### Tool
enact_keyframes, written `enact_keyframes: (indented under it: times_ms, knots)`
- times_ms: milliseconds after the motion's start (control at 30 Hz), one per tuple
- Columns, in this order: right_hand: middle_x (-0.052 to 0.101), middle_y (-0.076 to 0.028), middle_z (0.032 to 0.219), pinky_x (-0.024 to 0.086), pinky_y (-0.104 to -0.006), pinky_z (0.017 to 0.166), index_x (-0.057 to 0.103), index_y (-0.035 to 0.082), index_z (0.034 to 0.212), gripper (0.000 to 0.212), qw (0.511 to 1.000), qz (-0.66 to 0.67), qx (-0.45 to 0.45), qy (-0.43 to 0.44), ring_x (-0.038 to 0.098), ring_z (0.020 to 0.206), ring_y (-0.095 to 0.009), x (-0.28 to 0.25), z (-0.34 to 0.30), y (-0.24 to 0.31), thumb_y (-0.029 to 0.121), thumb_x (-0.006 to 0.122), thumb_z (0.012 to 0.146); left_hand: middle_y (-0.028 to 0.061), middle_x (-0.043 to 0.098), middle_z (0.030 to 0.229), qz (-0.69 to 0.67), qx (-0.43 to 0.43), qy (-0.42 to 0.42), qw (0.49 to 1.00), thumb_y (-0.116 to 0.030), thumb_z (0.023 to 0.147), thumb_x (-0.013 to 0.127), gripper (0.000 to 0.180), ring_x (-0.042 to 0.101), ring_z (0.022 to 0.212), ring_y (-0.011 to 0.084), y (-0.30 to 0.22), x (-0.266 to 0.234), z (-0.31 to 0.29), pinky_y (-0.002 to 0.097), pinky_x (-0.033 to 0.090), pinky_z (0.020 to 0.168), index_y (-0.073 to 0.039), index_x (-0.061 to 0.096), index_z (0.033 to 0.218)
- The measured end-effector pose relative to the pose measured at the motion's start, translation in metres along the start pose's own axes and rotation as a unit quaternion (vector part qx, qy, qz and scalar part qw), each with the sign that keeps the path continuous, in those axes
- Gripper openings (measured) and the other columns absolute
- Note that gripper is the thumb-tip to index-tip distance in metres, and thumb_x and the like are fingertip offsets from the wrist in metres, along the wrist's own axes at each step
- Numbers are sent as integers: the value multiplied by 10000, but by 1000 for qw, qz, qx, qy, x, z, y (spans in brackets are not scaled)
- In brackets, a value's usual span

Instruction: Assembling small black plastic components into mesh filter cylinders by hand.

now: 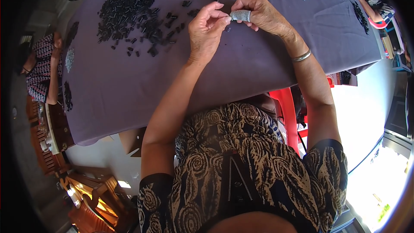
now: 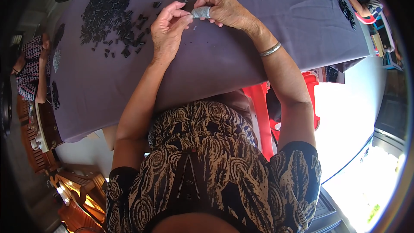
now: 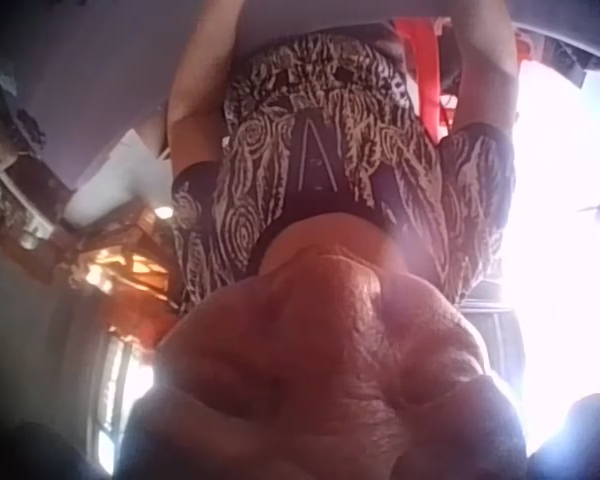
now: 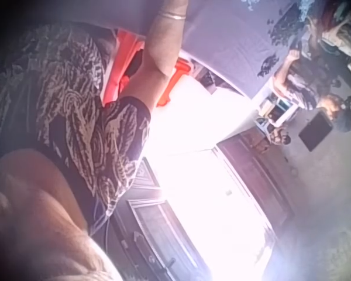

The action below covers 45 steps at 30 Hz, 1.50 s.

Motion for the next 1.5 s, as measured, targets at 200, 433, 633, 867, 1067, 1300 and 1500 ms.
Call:
enact_keyframes:
  times_ms: [200,433,633,867,1067,1300,1500]
  knots:
    - [557,4,698,394,-171,427,609,14,958,212,999,9,29,35,484,546,-34,5,-4,3,114,454,853,60,626,832,-66,-33,5,997,18,807,637,329,566,716,83,-4,-2,2,221,470,609,6,532,1119]
    - [561,-20,702,360,-139,355,600,-9,985,174,980,166,84,66,504,532,-33,7,-5,1,87,529,859,66,626,840,-61,-16,3,998,20,812,631,329,573,732,89,2,-3,3,226,471,615,10,525,1124]
    - [561,-1,715,299,-113,330,580,8,972,192,958,264,98,59,447,496,-2,12,-5,-3,175,582,878,75,616,853,-59,28,-15,998,72,798,624,340,579,737,99,-5,-4,1,232,486,674,20,525,1120]
    - [569,-22,690,319,-128,347,611,3,985,169,967,243,52,58,461,494,-18,7,-1,-5,108,550,868,68,615,845,-59,9,7,998,80,798,616,337,576,744,98,-7,-2,0,229,485,676,18,529,1118]
    - [564,5,672,405,-208,567,648,35,847,83,997,-1,-70,-32,488,638,-50,8,-3,10,77,590,804,57,607,829,-59,-17,21,998,71,800,619,347,564,737,87,-6,-2,1,223,480,665,12,521,1128]
    - [553,42,676,310,-183,464,652,78,890,102,987,-35,-148,-44,394,539,-4,6,4,-5,164,621,845,47,601,822,-27,-26,53,998,57,803,624,395,557,747,77,-4,-3,2,219,474,675,2,489,1170]
    - [542,20,662,318,-184,436,635,55,881,232,999,43,3,-12,421,520,-24,1,-2,2,276,566,870,49,602,822,-19,-24,52,998,49,812,617,385,551,757,77,-7,-3,2,215,465,674,4,485,1171]
Point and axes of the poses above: each hand's wrist, its own z-axis towards the middle knuckle, its own x-axis out of the palm, y = z × x, the point moved 3 cm from there along z, towards the middle knuckle
